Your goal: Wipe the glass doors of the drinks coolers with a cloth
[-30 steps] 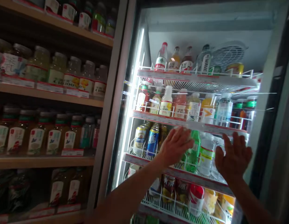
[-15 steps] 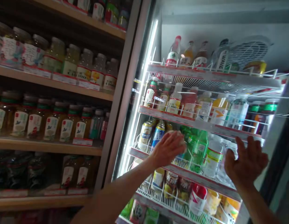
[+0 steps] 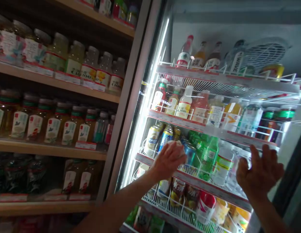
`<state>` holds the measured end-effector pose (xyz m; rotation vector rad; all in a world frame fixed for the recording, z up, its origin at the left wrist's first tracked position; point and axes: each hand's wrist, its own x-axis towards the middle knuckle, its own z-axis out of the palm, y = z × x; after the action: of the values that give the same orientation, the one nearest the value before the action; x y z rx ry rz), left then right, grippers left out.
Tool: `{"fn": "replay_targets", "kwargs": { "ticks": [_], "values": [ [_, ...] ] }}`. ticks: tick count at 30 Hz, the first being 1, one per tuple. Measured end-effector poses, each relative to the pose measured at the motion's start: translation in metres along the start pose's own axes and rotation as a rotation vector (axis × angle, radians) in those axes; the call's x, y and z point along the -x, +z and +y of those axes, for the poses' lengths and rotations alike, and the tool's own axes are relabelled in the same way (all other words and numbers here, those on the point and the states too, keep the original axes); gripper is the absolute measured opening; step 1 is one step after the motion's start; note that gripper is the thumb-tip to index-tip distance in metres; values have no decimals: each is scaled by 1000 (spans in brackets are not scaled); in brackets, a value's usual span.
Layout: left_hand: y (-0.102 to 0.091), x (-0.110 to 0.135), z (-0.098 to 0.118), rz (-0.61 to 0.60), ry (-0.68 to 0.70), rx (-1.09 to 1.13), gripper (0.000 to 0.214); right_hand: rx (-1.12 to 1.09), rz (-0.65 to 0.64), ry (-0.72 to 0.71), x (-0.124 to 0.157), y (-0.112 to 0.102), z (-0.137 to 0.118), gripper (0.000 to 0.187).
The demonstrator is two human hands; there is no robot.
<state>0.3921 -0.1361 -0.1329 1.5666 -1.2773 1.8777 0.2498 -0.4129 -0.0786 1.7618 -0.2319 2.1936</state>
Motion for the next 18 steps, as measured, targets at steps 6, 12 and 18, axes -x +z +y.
{"fn": "replay_targets", "kwargs": {
  "ticks": [6, 12, 18],
  "values": [
    [-19, 22, -45, 39, -178, -121, 37, 4, 2, -16, 0, 0, 2, 59],
    [-21, -1, -64, 150, -352, -135, 44, 9, 20, -8, 1, 0, 0, 59],
    [3, -40, -12, -150, 240, 27, 37, 31, 71, -90, 1, 2, 5, 57]
  ]
}}
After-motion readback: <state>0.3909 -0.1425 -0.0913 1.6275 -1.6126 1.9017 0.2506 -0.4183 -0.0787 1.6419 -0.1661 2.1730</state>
